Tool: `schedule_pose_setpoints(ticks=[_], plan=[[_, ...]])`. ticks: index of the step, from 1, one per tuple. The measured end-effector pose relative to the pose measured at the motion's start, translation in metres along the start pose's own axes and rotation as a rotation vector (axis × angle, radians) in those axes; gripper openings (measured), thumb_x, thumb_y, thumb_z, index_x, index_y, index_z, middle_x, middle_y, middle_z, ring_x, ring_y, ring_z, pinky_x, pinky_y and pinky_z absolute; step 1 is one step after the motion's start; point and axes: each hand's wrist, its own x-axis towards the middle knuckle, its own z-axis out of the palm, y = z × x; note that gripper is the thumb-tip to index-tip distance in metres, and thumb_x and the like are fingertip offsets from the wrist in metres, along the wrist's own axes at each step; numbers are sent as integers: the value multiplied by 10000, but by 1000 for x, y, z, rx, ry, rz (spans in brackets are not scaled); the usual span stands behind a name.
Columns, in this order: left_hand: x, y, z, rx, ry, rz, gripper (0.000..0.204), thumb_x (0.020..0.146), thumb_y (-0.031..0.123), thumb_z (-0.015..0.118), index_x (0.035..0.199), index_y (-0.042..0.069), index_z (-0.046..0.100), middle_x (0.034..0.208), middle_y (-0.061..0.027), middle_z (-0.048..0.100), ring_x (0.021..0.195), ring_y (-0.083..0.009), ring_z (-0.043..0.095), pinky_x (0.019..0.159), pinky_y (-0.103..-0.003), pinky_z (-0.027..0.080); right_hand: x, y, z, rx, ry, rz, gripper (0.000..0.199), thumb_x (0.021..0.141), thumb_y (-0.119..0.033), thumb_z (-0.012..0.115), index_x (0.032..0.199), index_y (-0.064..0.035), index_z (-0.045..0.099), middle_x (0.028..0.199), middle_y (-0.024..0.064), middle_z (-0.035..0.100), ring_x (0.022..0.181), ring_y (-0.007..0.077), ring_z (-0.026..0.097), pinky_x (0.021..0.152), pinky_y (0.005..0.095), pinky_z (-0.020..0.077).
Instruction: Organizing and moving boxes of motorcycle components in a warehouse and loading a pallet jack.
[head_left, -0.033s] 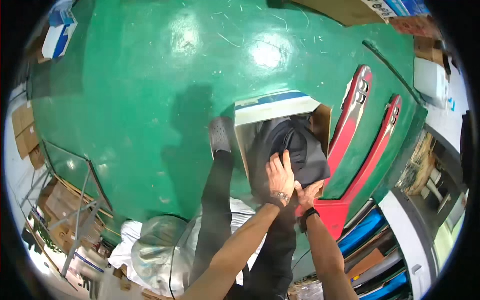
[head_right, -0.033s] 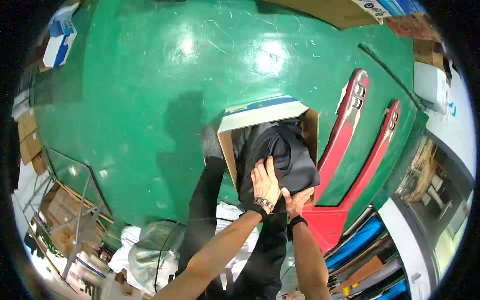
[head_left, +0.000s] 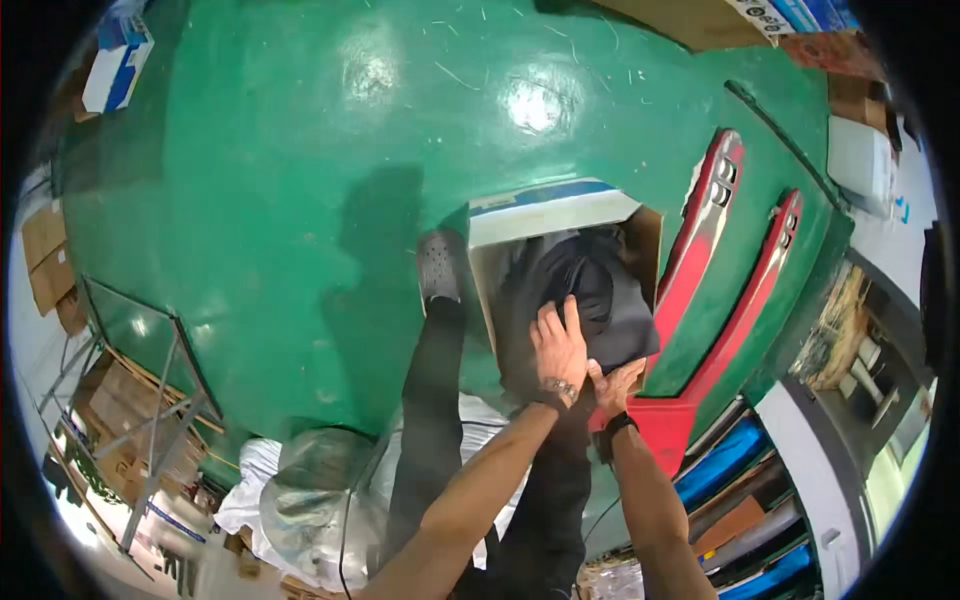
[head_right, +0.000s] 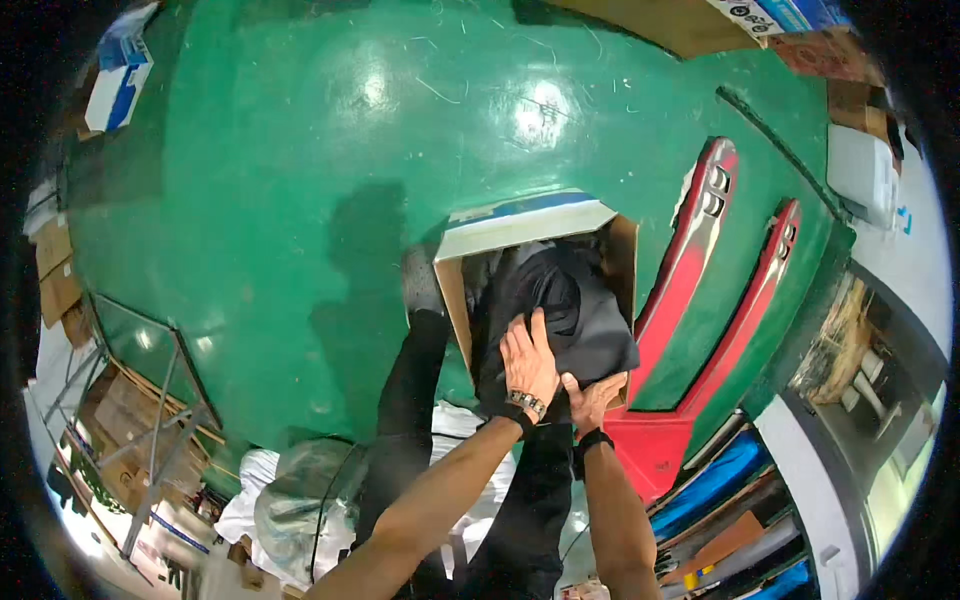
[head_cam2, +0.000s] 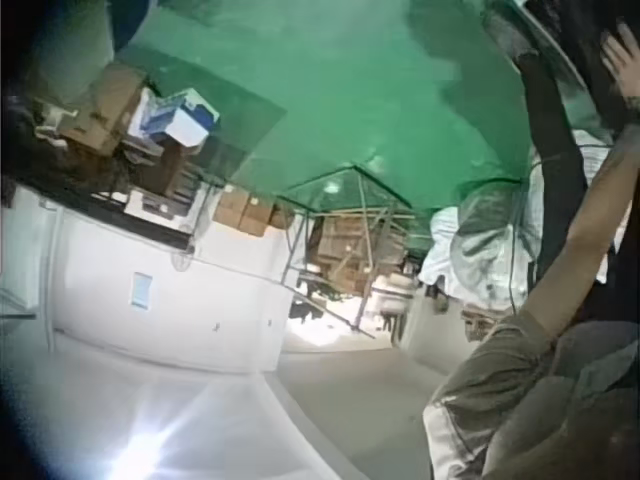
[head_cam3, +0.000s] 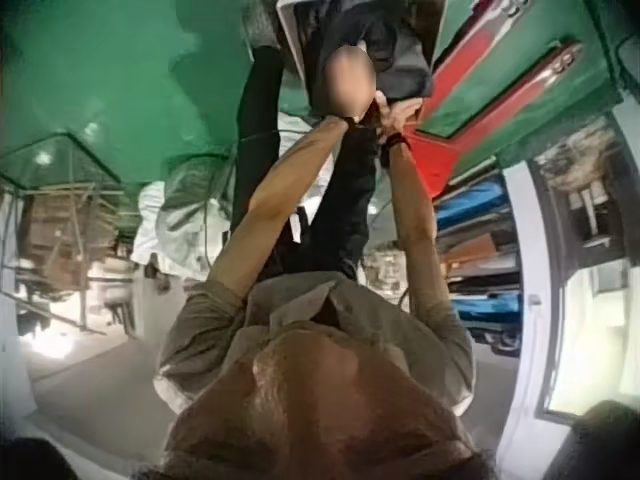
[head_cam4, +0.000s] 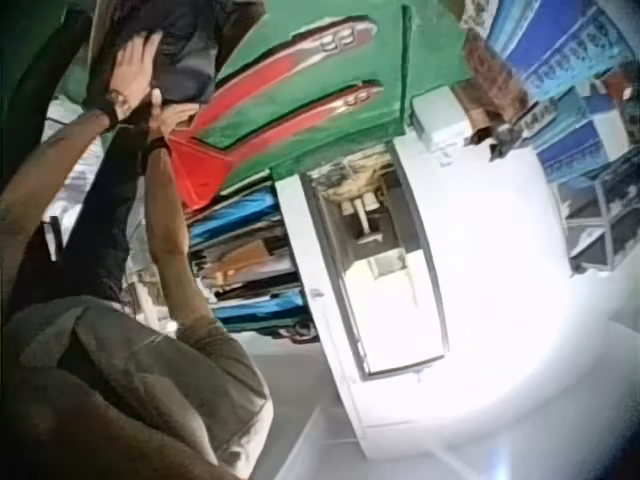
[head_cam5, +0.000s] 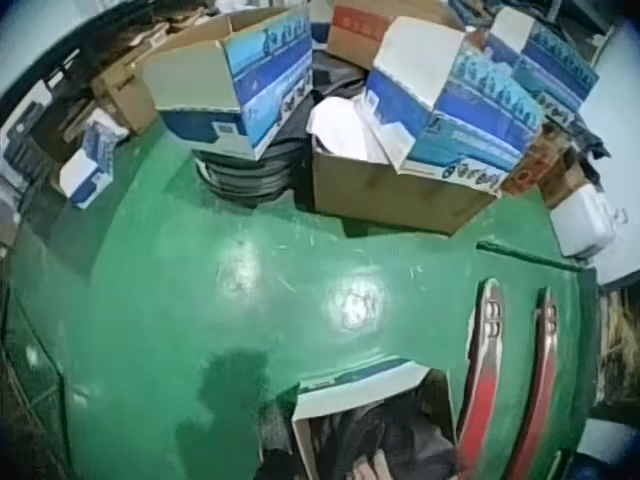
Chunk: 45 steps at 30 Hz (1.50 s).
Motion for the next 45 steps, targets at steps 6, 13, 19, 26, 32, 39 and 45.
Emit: schedule_pose_setpoints(ticks=[6,13,19,26,32,39,45], plan=[[17,-12,-14,-173,-120,-86,1000,632,69,789,1439,44,197,1280,-248,396,1150,-404,442,975,-469,370,6,-2,0,65,67,-60,1323,662,-674,695,1375,206,12,1427,406,104,1362,482,134,1136,502,120],[48,-67,8,-669,-410,-244,1284,500,321,915,1463,-9,132,1456,-217,308,1351,-314,325,1121,-357,285,18,28,-2,-160,70,38,1435,564,-794,663,1387,198,33,1447,395,115,1387,462,130,1148,493,107],[24,-84,6,-478,-456,-308,1013,547,438,878,1326,29,377,1254,-188,548,1177,-335,527,1011,-383,411,-3,-34,-23,-90,84,-22,1414,589,-830,585,1368,231,66,1397,450,158,1343,525,183,1122,521,174],[27,-65,6,-479,-522,-294,985,572,403,868,1312,-21,375,1250,-201,559,1167,-348,538,990,-381,425,9,-4,-4,-120,-32,160,1471,550,-813,630,1356,235,-14,1396,450,125,1330,532,200,1113,495,235],[26,-68,13,-554,-488,-281,961,582,296,879,1329,-22,364,1256,-193,544,1183,-314,521,1008,-371,409,6,-4,1,-139,57,136,1481,532,-836,610,1363,218,-16,1378,421,178,1209,527,351,1047,506,337],[26,-54,-2,-549,-495,-348,983,569,290,880,1329,-51,356,1245,-205,545,1155,-319,539,987,-380,432,6,-14,-6,-132,33,208,1470,518,-781,684,1376,200,6,1401,383,192,1258,507,311,1076,520,279],[16,-43,3,-470,-181,-81,1125,514,369,897,1390,-11,302,1292,-209,491,1216,-339,478,1037,-382,381,5,-7,-5,-314,52,198,1517,474,-896,546,1383,214,54,1413,385,221,1330,479,254,1111,475,217]])
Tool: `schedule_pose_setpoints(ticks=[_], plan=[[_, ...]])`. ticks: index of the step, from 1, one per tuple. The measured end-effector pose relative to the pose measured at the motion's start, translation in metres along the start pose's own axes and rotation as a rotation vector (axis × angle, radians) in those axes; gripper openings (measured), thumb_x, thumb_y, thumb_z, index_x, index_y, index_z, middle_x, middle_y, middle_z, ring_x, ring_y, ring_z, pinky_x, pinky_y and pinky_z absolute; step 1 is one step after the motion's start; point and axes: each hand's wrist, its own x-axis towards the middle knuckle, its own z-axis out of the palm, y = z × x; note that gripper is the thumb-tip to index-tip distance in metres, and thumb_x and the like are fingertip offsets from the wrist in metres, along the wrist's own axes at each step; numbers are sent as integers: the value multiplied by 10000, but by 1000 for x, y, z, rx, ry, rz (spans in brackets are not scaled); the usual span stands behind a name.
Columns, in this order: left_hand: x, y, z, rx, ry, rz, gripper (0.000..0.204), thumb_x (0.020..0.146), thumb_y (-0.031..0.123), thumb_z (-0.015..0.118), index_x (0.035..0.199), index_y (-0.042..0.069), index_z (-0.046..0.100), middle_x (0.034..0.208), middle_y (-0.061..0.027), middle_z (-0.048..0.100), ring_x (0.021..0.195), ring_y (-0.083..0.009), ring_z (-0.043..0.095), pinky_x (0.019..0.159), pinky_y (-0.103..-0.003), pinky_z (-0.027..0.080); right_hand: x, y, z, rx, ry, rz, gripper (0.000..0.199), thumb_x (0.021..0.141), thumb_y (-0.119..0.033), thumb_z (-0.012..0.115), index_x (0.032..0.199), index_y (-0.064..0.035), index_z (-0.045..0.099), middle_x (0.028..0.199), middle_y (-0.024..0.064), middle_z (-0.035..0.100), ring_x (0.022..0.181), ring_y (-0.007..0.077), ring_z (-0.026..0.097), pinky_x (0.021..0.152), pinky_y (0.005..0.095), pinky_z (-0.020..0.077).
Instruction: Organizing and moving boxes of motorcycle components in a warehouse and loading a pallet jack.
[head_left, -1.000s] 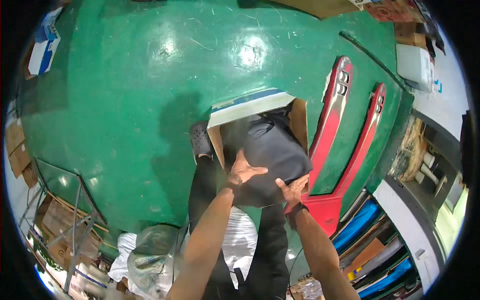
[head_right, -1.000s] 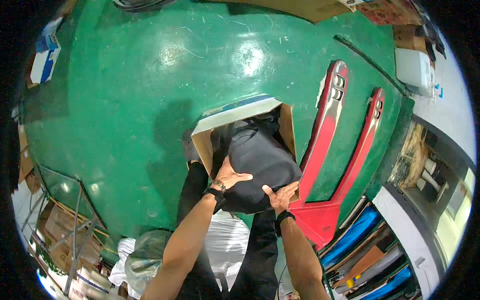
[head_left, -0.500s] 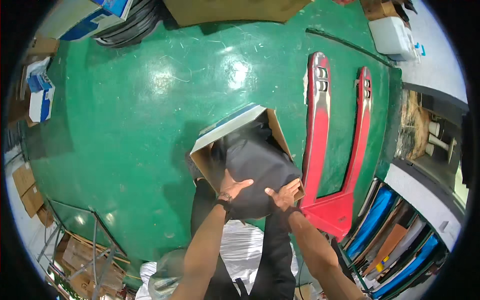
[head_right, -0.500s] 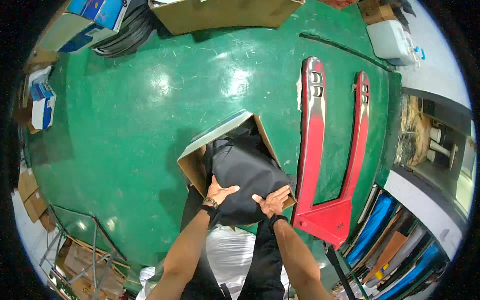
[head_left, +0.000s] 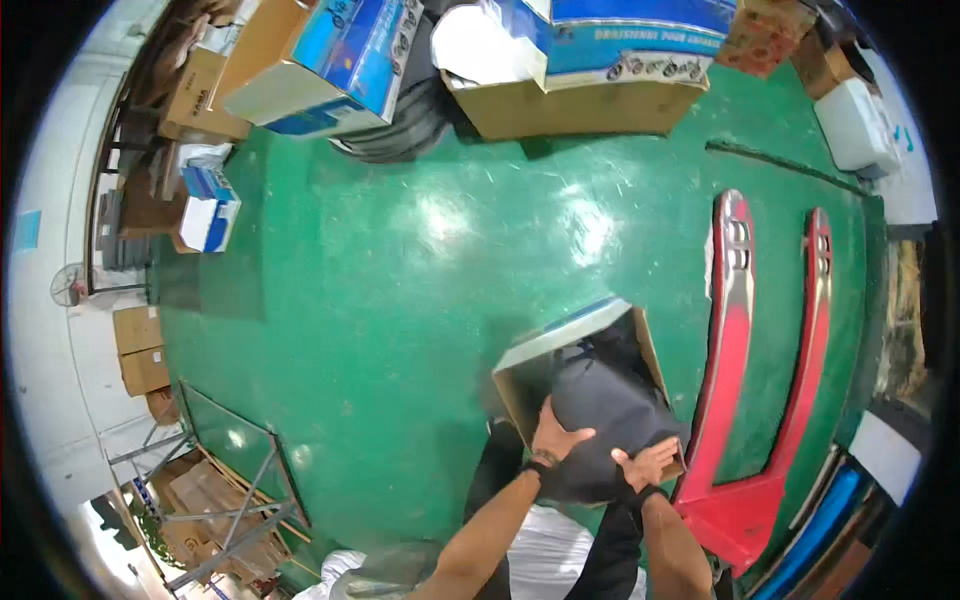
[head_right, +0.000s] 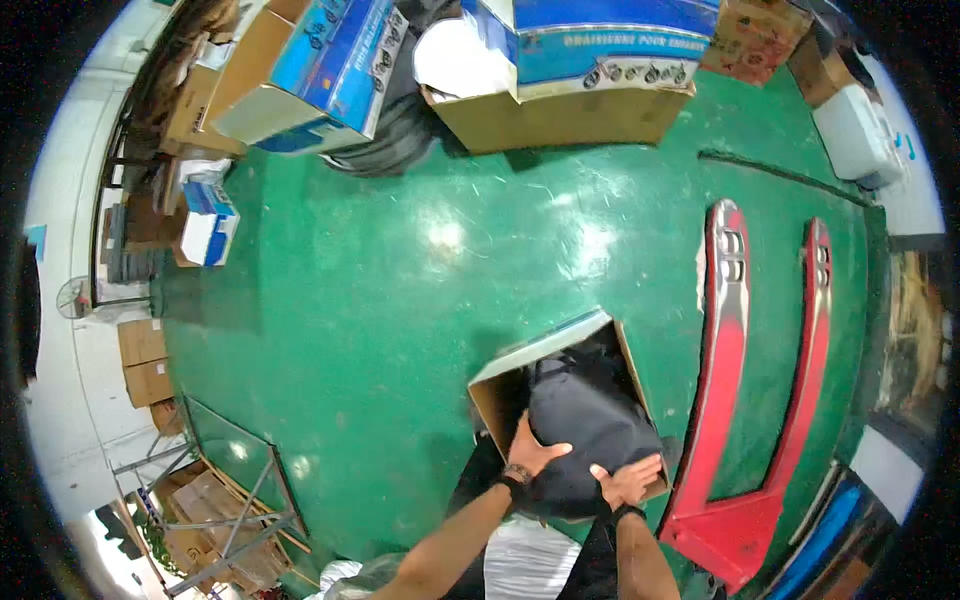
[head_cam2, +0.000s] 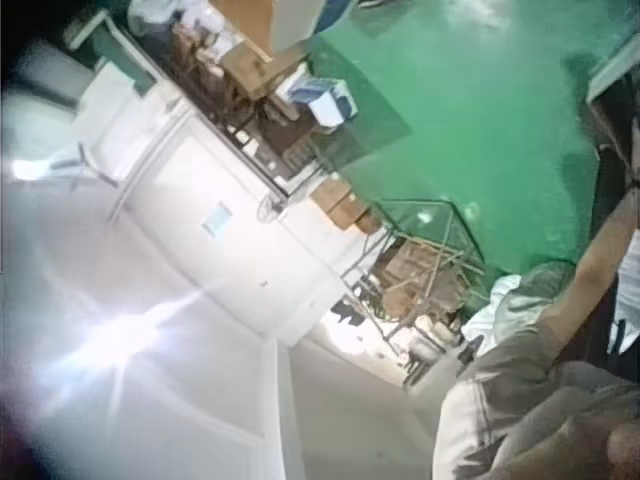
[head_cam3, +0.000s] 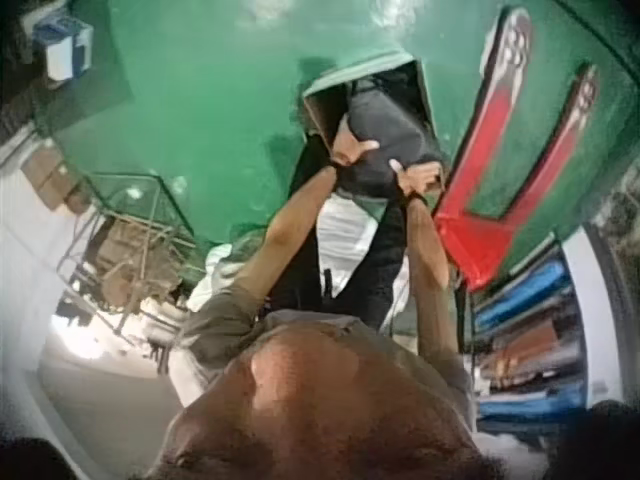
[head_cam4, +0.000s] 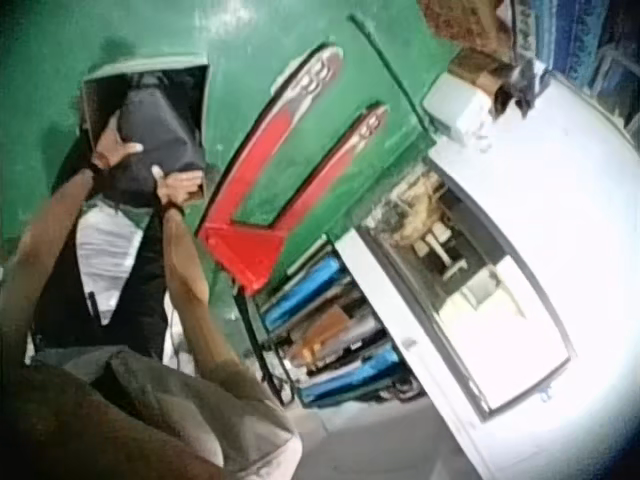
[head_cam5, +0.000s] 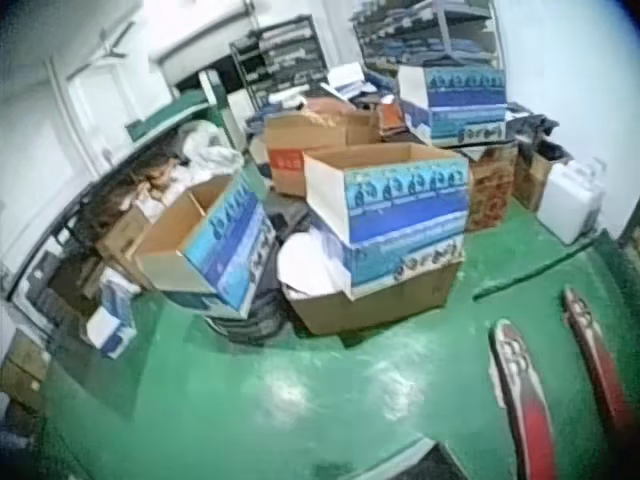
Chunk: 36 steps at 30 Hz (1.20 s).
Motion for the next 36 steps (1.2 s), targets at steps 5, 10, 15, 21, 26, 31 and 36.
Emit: schedule_pose_setpoints(ticks=[5,10,15,21,26,31,36], plan=[[4,-10,12,-54,11,-74,1149,580,433,869,1401,-54,229,1350,-231,419,1252,-332,437,1053,-381,356,0,-1,14,-54,-35,8,1490,501,-904,516,1383,215,79,1416,379,230,1288,483,328,1076,470,286],[10,-7,26,15,-22,-85,1055,636,355,843,1368,-98,234,1340,-248,433,1249,-351,437,1058,-403,337,13,10,-15,21,7,-15,1379,537,-788,665,1371,193,172,1359,274,324,1222,404,367,1028,473,302],[7,-13,10,41,28,-28,1069,649,326,853,1379,-107,202,1322,-250,445,1194,-345,474,1009,-396,389,8,-19,-68,173,-319,106,1401,542,-718,743,1398,151,54,1416,300,235,1264,409,359,1039,482,320],[-25,-30,44,-35,5,-147,1014,621,195,870,1369,-82,243,1305,-207,448,1192,-298,465,1038,-379,366,12,10,-34,231,-173,151,1510,445,-767,717,1427,139,13,1457,325,193,1269,456,354,939,486,447],[-34,-25,30,-142,-90,-160,892,705,105,804,1381,-55,245,1322,-197,444,1198,-283,468,1033,-359,362,-3,38,-41,597,-89,-38,1200,650,-493,782,1429,107,95,1432,319,256,1277,467,345,1025,492,370],[-37,-26,31,-4,-99,-138,833,736,101,775,1381,-51,269,1319,-192,457,1189,-284,474,1029,-358,362,-8,54,-36,893,126,-16,835,739,-191,758,1389,50,291,1361,269,401,1247,411,407,1043,440,354],[-33,-49,25,342,-36,-71,820,772,239,770,1373,-69,303,1365,-207,433,1215,-324,451,1056,-395,333,5,31,-49,714,190,-24,760,696,-224,787,1274,72,393,1236,250,479,1106,417,491,917,463,424]])
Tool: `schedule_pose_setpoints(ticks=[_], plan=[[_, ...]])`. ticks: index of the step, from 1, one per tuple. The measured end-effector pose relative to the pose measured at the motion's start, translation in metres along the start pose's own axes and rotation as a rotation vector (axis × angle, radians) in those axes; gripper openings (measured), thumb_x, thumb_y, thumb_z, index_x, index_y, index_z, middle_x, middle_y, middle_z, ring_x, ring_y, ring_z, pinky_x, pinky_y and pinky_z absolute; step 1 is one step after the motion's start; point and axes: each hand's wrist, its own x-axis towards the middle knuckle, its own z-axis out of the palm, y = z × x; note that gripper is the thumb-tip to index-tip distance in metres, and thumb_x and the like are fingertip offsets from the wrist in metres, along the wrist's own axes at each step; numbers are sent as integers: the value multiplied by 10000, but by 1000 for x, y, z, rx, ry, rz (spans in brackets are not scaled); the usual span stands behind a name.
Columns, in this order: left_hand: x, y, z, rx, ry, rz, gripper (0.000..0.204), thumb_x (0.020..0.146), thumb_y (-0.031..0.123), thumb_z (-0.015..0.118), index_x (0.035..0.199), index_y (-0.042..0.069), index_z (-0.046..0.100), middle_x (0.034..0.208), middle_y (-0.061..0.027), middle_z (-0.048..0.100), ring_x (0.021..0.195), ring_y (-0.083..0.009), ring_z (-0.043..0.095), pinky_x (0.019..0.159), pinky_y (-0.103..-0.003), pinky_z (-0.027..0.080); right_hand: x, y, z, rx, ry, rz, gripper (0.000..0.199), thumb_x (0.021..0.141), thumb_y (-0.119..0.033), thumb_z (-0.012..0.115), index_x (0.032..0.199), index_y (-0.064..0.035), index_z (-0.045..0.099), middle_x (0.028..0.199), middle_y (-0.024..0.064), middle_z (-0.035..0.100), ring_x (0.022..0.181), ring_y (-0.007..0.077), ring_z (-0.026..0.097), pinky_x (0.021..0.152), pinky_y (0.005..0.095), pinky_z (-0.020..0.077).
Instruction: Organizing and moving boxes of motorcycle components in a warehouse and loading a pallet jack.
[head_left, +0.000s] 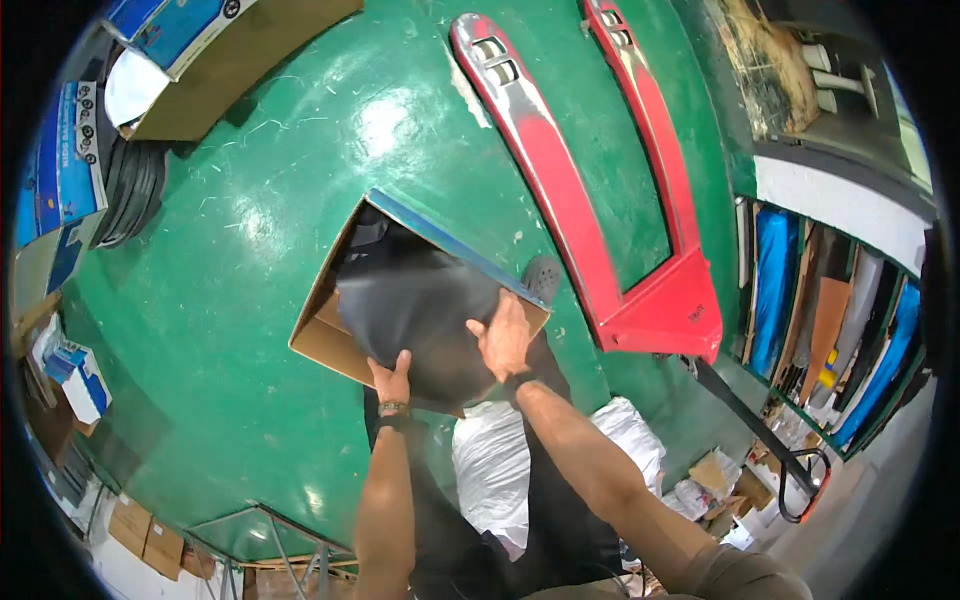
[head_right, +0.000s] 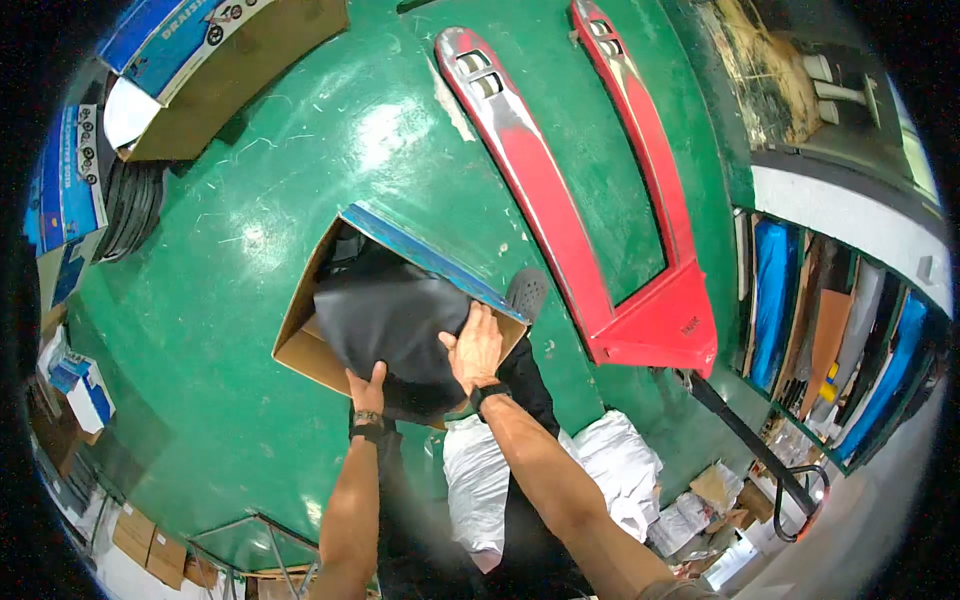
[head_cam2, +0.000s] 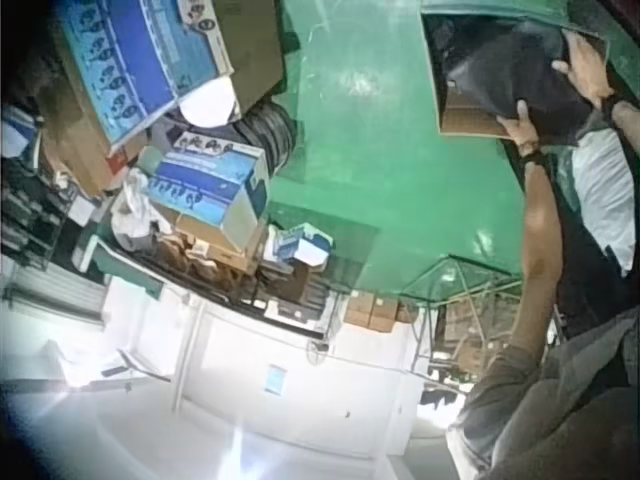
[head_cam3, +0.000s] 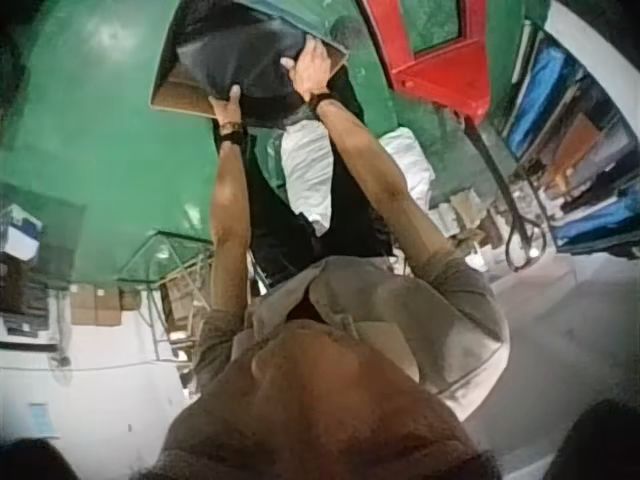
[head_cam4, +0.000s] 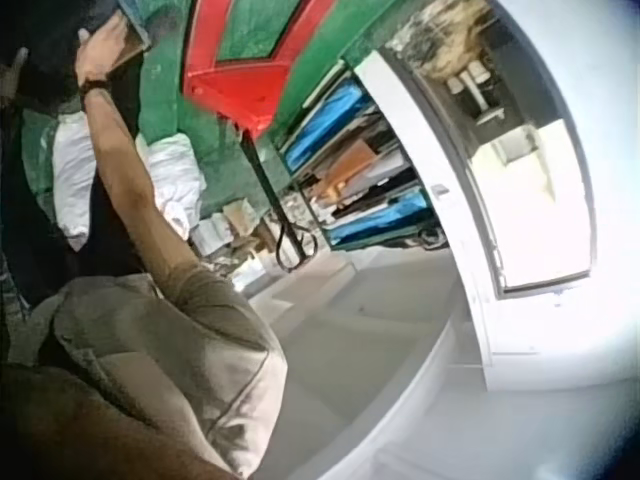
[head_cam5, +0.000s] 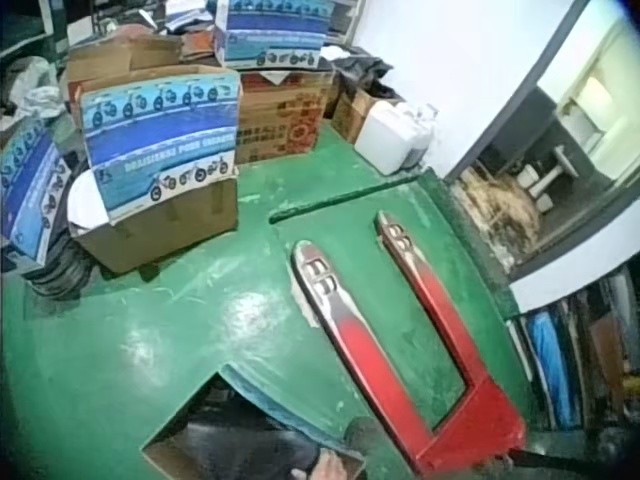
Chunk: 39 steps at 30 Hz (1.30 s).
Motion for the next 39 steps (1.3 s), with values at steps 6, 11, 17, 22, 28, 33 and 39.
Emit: schedule_pose_setpoints(ticks=[6,11,17,22,28,33,39], plan=[[0,-13,2,-304,-19,-99,906,788,309,757,1407,-103,239,1429,-251,359,1319,-337,363,1116,-373,240,-4,-7,2,-198,-130,-40,847,715,-328,770,1323,87,351,1324,267,411,1163,427,450,956,478,394],[-8,7,0,-152,-32,-130,905,796,425,719,1402,-86,281,1418,-253,387,1314,-353,376,1105,-394,267,-9,-7,1,-340,-118,-91,853,734,-357,757,1338,83,347,1328,281,409,1170,422,442,969,470,387],[-1,13,-19,49,7,-12,849,741,389,777,1352,-41,375,1313,-227,492,1213,-332,472,1045,-396,345,-1,2,-11,-162,-173,-103,855,751,-326,748,1365,64,298,1326,263,416,1152,417,461,957,479,402],[2,27,-25,-75,-42,-127,940,709,348,813,1386,-62,305,1308,-232,491,1201,-320,485,1040,-393,356,0,34,-20,19,-136,-208,804,781,-280,718,1368,70,295,1289,262,431,1166,427,440,978,462,389],[29,46,-37,-304,-56,68,874,731,208,825,1367,-72,295,1353,-200,421,1238,-274,428,1072,-368,314,-9,55,-20,143,-118,-151,750,813,-235,678,1381,66,291,1384,267,372,1261,429,378,1039,454,340],[56,48,-52,-263,118,180,786,738,132,805,1348,-64,349,1311,-200,468,1227,-276,450,1059,-374,337,-14,37,-5,122,-79,-120,715,812,-186,669,1383,46,306,1305,240,421,1141,410,453,951,464,406],[69,115,-78,487,455,685,545,742,100,723,1232,16,499,1079,-207,533,1039,-390,503,915,-447,417,-27,60,-27,181,104,-61,558,801,-129,661,1284,42,441,1219,232,502,1111,402,477,949,456,401]])
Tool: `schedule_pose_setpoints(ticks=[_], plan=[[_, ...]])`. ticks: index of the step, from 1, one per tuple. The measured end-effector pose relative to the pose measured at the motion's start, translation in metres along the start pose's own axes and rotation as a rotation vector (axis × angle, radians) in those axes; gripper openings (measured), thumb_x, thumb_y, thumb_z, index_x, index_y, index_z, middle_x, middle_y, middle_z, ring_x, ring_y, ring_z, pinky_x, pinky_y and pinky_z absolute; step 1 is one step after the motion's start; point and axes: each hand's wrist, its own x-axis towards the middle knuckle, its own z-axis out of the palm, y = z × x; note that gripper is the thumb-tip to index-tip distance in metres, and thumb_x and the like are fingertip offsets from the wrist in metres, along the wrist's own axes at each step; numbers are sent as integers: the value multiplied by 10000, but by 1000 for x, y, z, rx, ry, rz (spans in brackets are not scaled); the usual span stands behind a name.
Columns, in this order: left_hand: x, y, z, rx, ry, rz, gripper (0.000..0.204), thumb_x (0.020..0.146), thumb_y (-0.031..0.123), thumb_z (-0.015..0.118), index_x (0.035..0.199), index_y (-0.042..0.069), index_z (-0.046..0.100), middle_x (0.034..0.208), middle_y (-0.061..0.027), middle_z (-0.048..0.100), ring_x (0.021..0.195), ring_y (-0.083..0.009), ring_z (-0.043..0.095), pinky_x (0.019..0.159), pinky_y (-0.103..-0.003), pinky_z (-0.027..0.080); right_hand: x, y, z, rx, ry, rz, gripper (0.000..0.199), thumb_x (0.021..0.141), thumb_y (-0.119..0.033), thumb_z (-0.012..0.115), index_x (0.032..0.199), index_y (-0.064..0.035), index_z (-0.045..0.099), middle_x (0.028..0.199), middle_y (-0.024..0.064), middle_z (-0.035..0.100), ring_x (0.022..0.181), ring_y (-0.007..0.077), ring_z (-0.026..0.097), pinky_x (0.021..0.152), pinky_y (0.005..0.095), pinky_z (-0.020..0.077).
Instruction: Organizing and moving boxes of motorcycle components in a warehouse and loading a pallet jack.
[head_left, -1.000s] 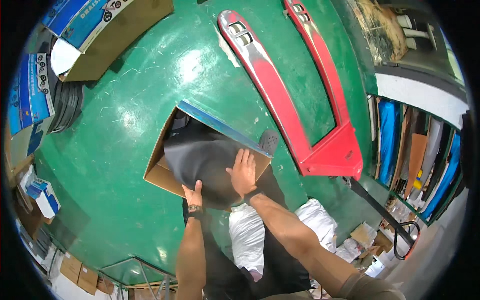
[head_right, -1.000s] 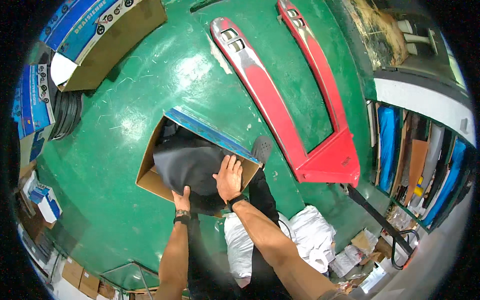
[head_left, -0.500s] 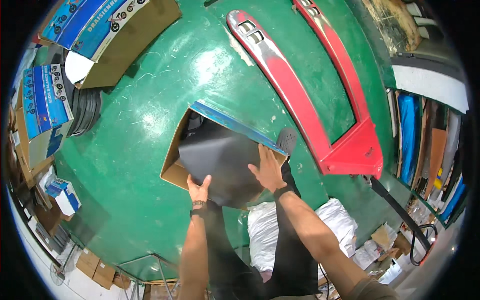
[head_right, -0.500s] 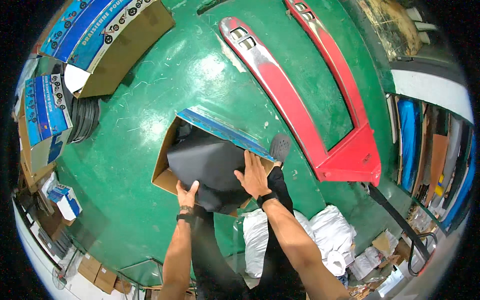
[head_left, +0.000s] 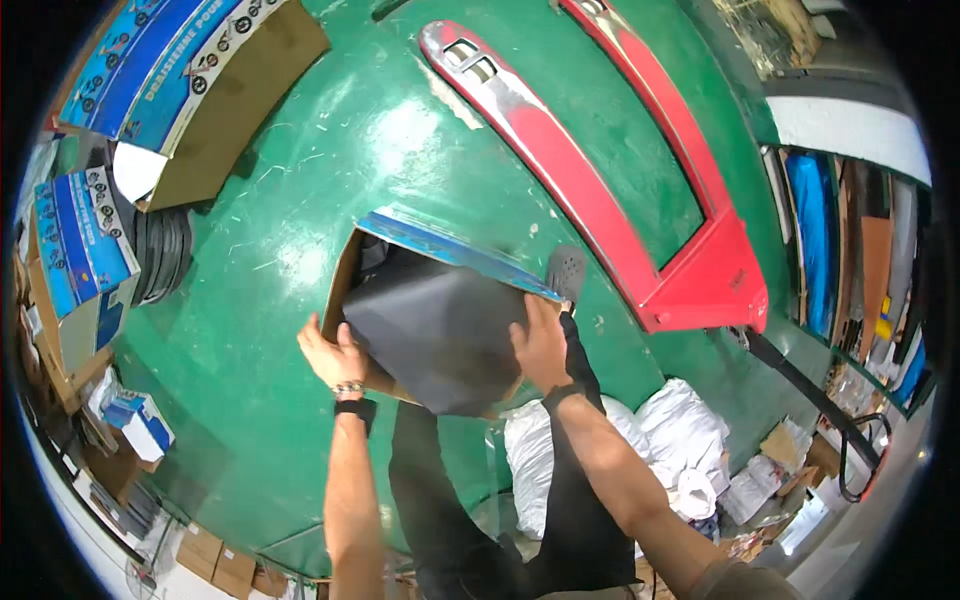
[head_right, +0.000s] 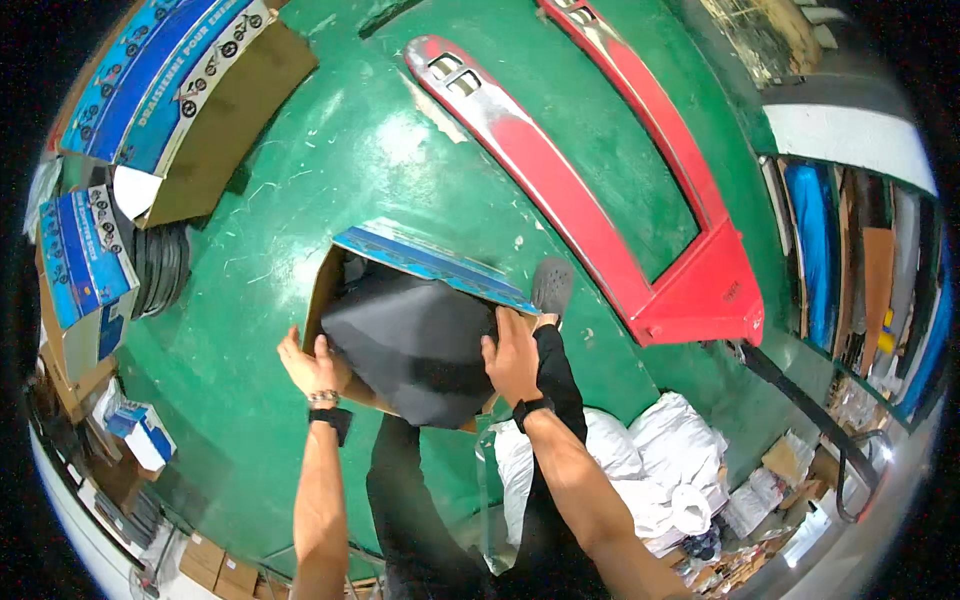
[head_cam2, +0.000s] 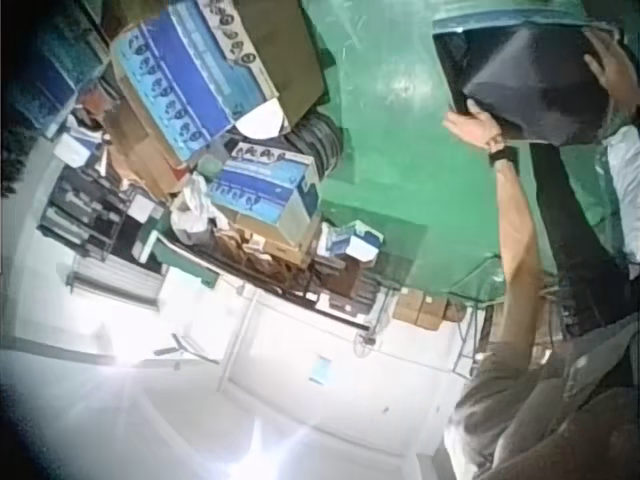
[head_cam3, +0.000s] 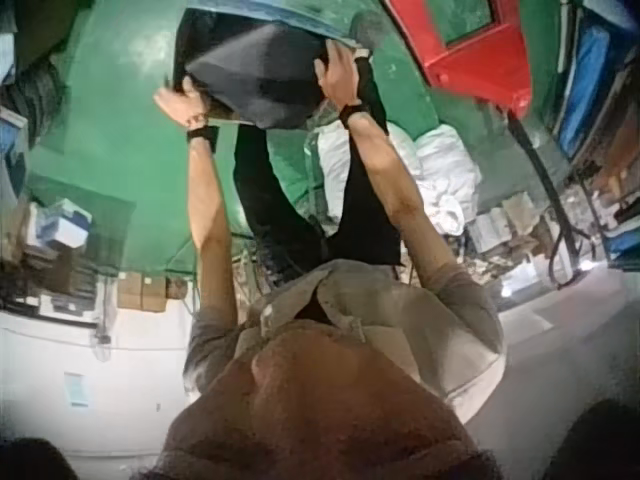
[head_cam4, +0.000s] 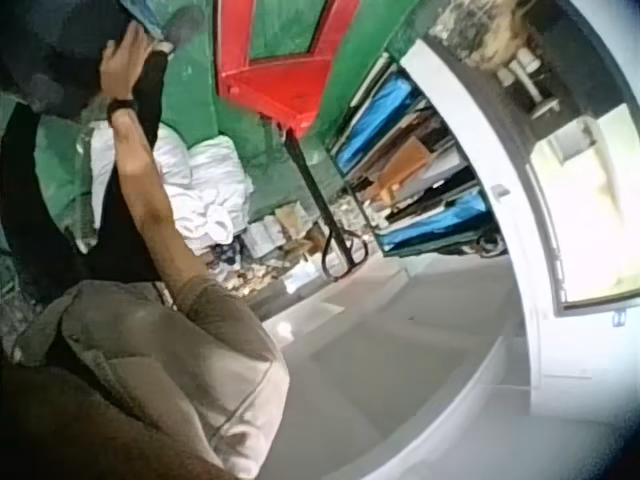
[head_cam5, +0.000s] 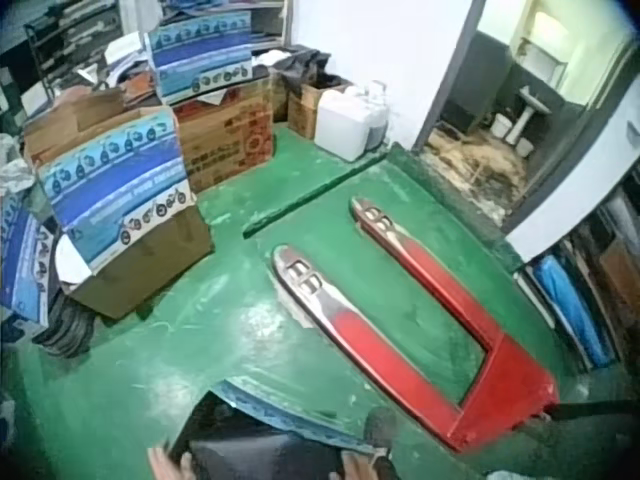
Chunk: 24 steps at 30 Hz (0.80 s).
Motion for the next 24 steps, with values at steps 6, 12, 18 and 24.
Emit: schedule_pose_setpoints(ticks=[6,12,18,24], plan=[[86,-89,17,398,-643,79,319,731,178,680,1035,87,642,965,-193,657,905,-398,623,802,-461,514,-41,47,29,189,-53,672,364,802,-189,642,1081,37,578,1011,210,615,933,379,595,821,430,483],[104,-76,78,640,-883,285,380,792,382,657,853,8,680,905,-231,663,898,-393,636,787,-439,527,-56,129,61,-77,-345,284,212,766,-266,596,710,-63,615,758,119,625,733,320,638,640,478,505],[113,-123,75,769,-845,438,316,789,296,672,814,-20,658,881,-216,651,943,-381,610,826,-456,503,-10,102,58,346,-659,871,412,846,-314,602,687,65,618,632,175,642,536,308,644,538,408,542],[98,-94,92,849,-1027,459,278,747,249,644,880,5,664,972,-221,638,982,-375,597,834,-434,506,-38,123,65,101,-545,482,330,818,-230,568,753,86,642,843,296,637,793,443,626,706,489,509]])
